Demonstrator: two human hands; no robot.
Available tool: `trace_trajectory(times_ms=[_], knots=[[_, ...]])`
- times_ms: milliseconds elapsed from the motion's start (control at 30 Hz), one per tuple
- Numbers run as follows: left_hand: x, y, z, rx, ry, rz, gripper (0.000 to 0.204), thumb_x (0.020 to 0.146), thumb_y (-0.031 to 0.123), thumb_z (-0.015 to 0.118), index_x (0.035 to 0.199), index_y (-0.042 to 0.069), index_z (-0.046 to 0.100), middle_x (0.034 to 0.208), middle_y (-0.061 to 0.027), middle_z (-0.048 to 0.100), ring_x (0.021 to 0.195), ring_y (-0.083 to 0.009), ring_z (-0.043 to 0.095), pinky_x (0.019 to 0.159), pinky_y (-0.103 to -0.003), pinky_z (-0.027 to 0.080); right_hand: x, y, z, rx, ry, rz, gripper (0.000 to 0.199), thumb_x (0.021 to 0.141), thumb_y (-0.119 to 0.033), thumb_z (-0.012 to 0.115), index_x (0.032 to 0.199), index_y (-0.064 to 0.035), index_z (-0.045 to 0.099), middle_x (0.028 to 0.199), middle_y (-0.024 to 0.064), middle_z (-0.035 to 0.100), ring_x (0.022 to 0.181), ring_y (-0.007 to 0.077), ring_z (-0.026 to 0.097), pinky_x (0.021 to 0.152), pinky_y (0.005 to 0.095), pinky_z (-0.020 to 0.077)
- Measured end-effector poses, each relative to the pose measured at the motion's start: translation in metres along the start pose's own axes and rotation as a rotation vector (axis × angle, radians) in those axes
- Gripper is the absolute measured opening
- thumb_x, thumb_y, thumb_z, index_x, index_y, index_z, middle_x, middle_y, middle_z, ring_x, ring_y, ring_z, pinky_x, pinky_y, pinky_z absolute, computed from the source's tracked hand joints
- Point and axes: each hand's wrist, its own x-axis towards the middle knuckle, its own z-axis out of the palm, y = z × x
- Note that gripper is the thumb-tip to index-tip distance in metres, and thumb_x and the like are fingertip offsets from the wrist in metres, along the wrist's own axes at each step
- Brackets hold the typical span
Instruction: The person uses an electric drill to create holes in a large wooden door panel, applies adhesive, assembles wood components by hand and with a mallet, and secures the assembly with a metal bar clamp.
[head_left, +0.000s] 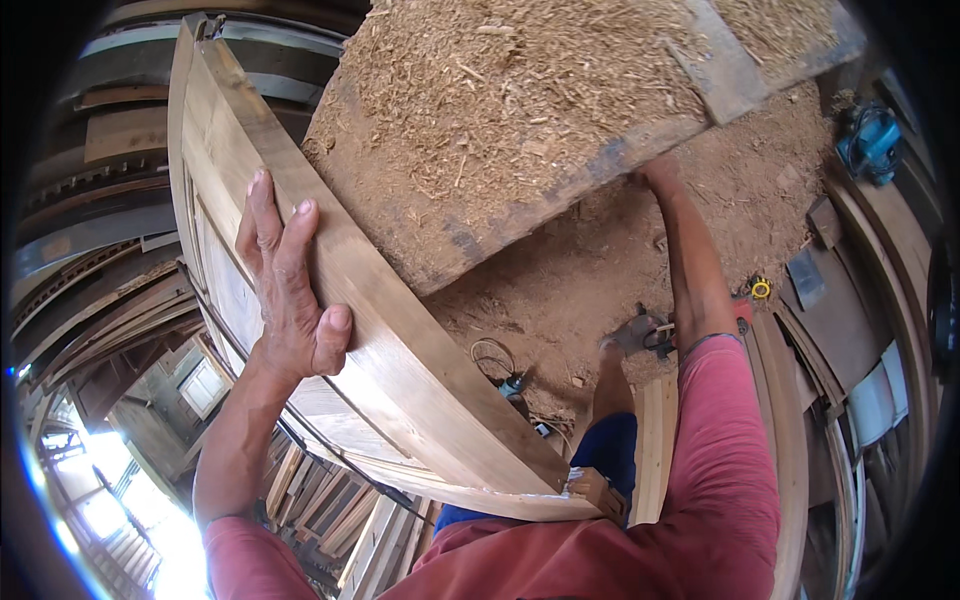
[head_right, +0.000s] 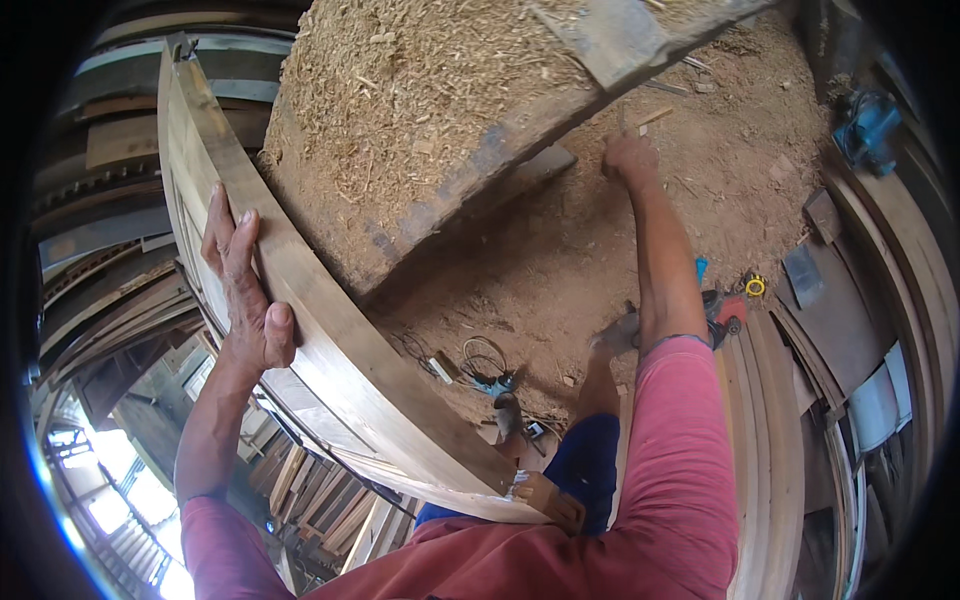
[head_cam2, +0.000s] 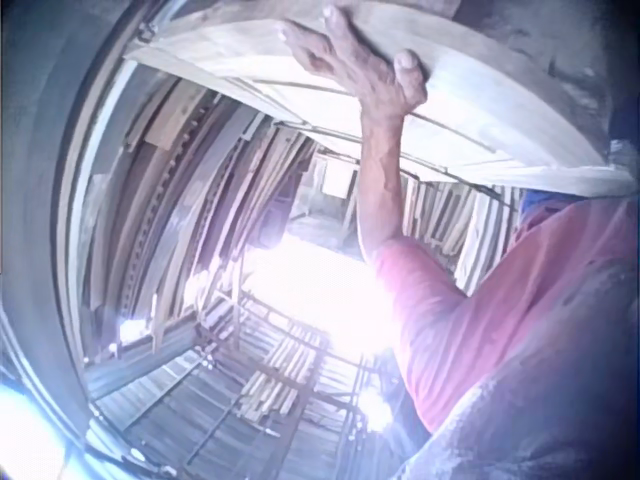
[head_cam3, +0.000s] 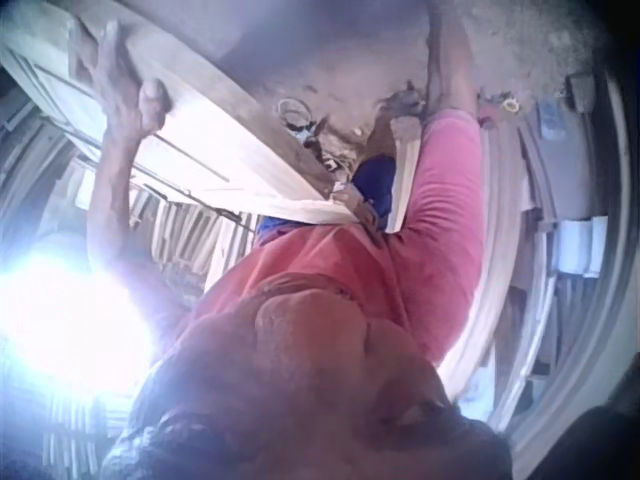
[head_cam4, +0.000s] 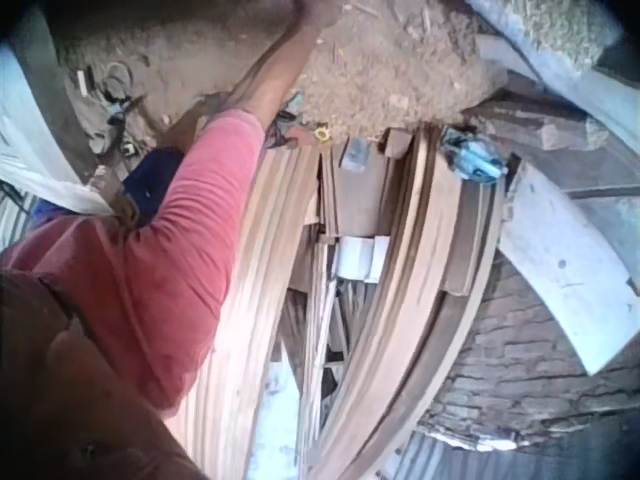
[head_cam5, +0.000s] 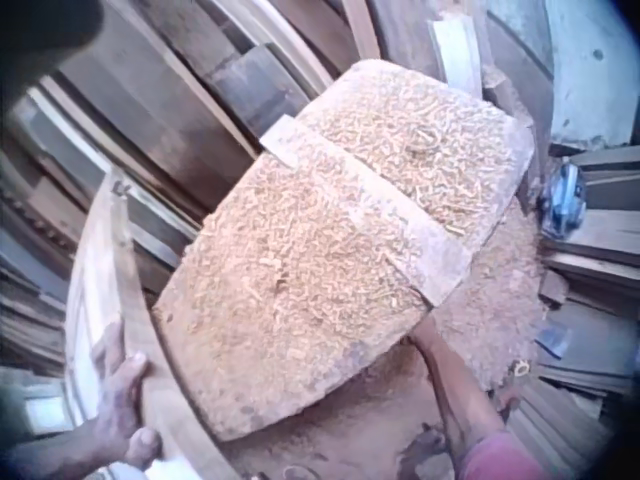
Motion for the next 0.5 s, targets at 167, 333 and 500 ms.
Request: trace_trajectory(times_ms=[167,333,500], knots=[[-0.001,-0.004,0.000,0.014,-0.015,-0.001,0.076,0.099,0.058,0.038,0.154,0.007,0.036,0.163,-0.0380,0.014,0.150,-0.0477,0.018,0.120,-0.055,0.011,0.022,0.018,0.035,0.104,0.063,-0.020,0.038,0.092,-0.024,0.056,0.128,-0.0119,0.061,0.133,0.0209,0.059,0.122,0.0463,0.056,0.102,0.0534,0.0460],[-0.005,-0.003,0.007,0.000,0.006,-0.002,0.078,0.098,0.063,0.036,0.153,0.008,0.037,0.162,-0.0388,0.015,0.149,-0.0473,0.018,0.119,-0.054,0.011,0.021,0.017,0.067,0.204,0.072,-0.010,0.033,0.090,-0.024,0.059,0.119,-0.0077,0.059,0.122,0.0236,0.061,0.112,0.0471,0.058,0.095,0.0536,0.0471],[-0.001,-0.004,0.008,-0.009,0.022,-0.002,0.077,0.098,0.060,0.036,0.152,0.006,0.038,0.161,-0.0388,0.018,0.149,-0.0468,0.019,0.119,-0.052,0.013,0.025,0.012,0.074,0.353,0.136,-0.033,0.030,0.089,-0.023,0.062,0.111,-0.0035,0.058,0.110,0.0264,0.064,0.102,0.0480,0.061,0.087,0.0538,0.0483]])
